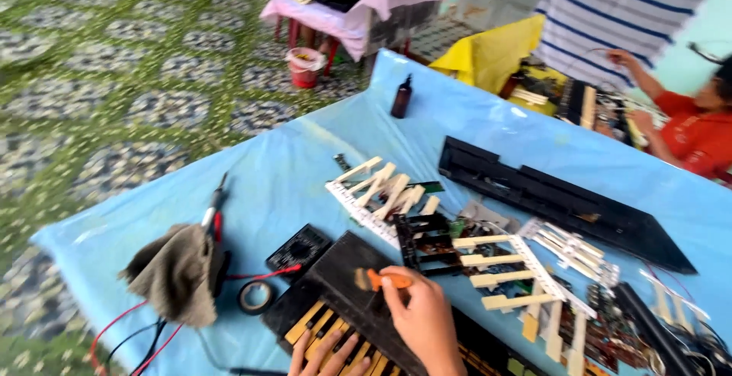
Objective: Cleaning the internal components of an electronic keyboard with a brush and testing the keys for functionality.
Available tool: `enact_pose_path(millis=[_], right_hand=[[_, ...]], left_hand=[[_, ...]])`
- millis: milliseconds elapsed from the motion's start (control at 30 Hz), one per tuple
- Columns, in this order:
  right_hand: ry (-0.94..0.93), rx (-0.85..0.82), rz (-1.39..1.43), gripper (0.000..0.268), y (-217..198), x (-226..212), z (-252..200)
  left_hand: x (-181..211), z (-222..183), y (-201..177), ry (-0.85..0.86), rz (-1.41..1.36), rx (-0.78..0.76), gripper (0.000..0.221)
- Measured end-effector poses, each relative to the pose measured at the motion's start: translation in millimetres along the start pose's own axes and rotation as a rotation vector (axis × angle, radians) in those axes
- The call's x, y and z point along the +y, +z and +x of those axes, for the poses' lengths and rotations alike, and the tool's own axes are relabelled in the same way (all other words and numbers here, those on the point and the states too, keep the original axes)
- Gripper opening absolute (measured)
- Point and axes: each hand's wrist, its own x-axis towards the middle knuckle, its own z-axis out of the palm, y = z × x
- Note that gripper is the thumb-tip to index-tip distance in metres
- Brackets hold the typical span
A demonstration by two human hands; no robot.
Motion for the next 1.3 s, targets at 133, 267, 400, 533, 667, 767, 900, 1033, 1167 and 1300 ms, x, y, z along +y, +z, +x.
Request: enact_pose_path(millis=[133, 267, 400, 533, 667, 767, 900, 1033, 1167, 1300], right_hand=[[-0.203, 0.318, 0.238, 0.026, 14, 13, 1], [0.017, 0.217, 0.218, 0.024, 16, 21, 8], [-0.134, 0.289, 0.559, 0.031, 11, 22, 6], [0.066, 0.091, 0.092, 0.025, 6, 21, 11], [-0.077, 0.25, 0.356, 0.03, 18, 37, 14], [-0.094, 0.181, 0.366, 0.029, 21, 41, 15], [-0.315, 0.54, 0.377, 0.026, 18, 29, 7], [-0.045, 0.035, 0.124, 0.029, 5, 17, 4], [-0.226, 0.345, 0.214, 0.024, 7, 20, -1], [0.01, 0.186, 0.152, 0.028, 23, 44, 15]], left_hand=[[-14, -9, -1, 0.032, 0.011, -0.125, 0.043], [-11, -15, 8, 0.1, 0.049, -0.147, 0.051], [-16, -10, -1, 0.15, 0.101, -0.136, 0.052], [-9, -7, 4, 0.135, 0.086, -0.082, 0.052], [-9, -10, 5, 0.098, 0.078, -0.06, 0.046], [-7, -5, 1, 0.103, 0.087, -0.074, 0.047], [-19, -13, 6, 0.208, 0.133, -0.115, 0.065], [-16, -11, 5, 0.21, 0.105, -0.108, 0.064], [-10, -8, 3, 0.111, 0.047, -0.074, 0.045], [-14, -8, 3, 0.16, 0.09, -0.097, 0.051]])
